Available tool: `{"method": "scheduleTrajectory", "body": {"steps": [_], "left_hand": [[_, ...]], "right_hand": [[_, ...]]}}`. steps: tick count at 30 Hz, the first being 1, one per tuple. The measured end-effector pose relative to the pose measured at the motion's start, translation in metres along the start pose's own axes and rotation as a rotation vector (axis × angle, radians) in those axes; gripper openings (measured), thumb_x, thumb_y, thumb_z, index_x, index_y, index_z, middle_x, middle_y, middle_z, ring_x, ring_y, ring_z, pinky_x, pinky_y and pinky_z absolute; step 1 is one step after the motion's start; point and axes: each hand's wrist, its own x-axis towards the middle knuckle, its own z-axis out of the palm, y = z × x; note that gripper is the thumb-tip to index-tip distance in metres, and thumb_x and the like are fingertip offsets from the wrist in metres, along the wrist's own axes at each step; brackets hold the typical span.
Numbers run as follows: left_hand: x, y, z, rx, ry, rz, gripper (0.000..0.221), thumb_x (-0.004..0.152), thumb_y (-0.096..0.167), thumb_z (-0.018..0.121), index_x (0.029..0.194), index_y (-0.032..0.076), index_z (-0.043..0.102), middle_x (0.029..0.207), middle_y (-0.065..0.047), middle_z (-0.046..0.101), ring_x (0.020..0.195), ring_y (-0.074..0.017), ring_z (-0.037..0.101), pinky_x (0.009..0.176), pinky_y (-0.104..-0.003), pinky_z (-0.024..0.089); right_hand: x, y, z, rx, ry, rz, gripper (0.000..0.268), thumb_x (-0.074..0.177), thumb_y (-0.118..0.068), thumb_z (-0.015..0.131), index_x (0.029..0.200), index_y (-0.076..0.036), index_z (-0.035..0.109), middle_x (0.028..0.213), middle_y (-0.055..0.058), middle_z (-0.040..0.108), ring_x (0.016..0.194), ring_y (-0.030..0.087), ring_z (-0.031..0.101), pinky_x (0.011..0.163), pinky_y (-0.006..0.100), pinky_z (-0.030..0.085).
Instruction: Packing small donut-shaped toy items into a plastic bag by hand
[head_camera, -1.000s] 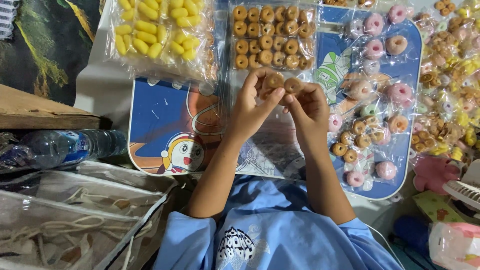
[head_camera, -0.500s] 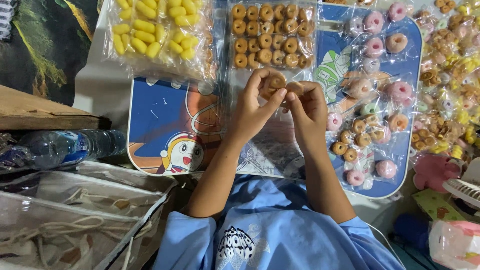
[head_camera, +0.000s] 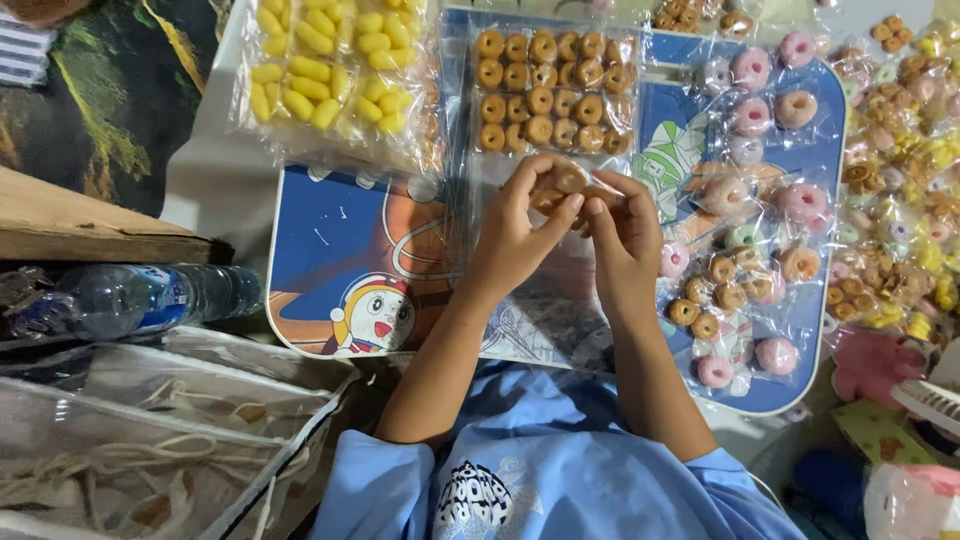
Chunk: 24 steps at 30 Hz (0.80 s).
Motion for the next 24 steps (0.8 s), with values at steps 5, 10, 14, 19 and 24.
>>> {"method": "scheduleTrajectory", "body": {"steps": [5,10,14,19,24], "left_hand": [[0.002,-0.015,-0.011,0.105,0.008,0.115,0.039,0.097,0.033,0.075,0.131,0.018,0.062,0.127,0.001,0.069,0.128,-0.0208,0.063,0.113,-0.036,0.045],[-0.025,0.019,-0.035,0.486,-0.143,0.166,0.056,0.097,0.034,0.073,0.144,0.009,0.053,0.152,-0.018,0.051,0.154,-0.046,0.024,0.123,-0.066,0.016],[-0.05,0.004,-0.053,0.735,-0.338,0.04,0.071,0.088,0.016,0.083,0.15,0.015,0.049,0.17,-0.013,0.028,0.158,-0.0396,0.003,0.122,-0.068,0.001],[-0.061,-0.03,-0.053,0.89,-0.13,0.286,0.023,0.095,0.02,0.073,0.117,0.024,0.067,0.147,0.007,0.061,0.15,-0.0236,0.041,0.125,-0.055,0.014],[-0.057,-0.031,-0.054,0.755,0.005,0.305,0.01,0.097,0.02,0.072,0.106,0.024,0.07,0.123,0.007,0.072,0.132,-0.019,0.06,0.122,-0.052,0.03]], "right_hand": [[0.001,0.001,-0.003,0.096,0.171,-0.041,0.018,0.108,-0.004,0.054,0.126,-0.002,0.054,0.11,0.014,0.062,0.087,0.022,0.069,0.073,0.028,0.055],[-0.002,-0.001,-0.007,0.423,0.337,0.046,0.021,0.106,-0.013,0.06,0.122,-0.01,0.046,0.116,0.007,0.054,0.101,0.027,0.071,0.084,0.029,0.059],[-0.008,-0.017,-0.003,0.466,0.339,0.062,0.029,0.106,-0.017,0.06,0.128,-0.012,0.041,0.128,0.011,0.06,0.106,0.027,0.072,0.093,0.035,0.061],[-0.019,-0.006,-0.015,0.399,0.255,0.071,0.058,0.107,-0.008,0.054,0.156,-0.019,0.024,0.136,0.018,0.065,0.117,0.034,0.073,0.095,0.04,0.066],[-0.033,-0.035,-0.005,0.344,0.098,0.111,0.07,0.104,0.003,0.053,0.161,-0.024,0.022,0.139,0.019,0.06,0.115,0.034,0.071,0.097,0.046,0.065]]}}
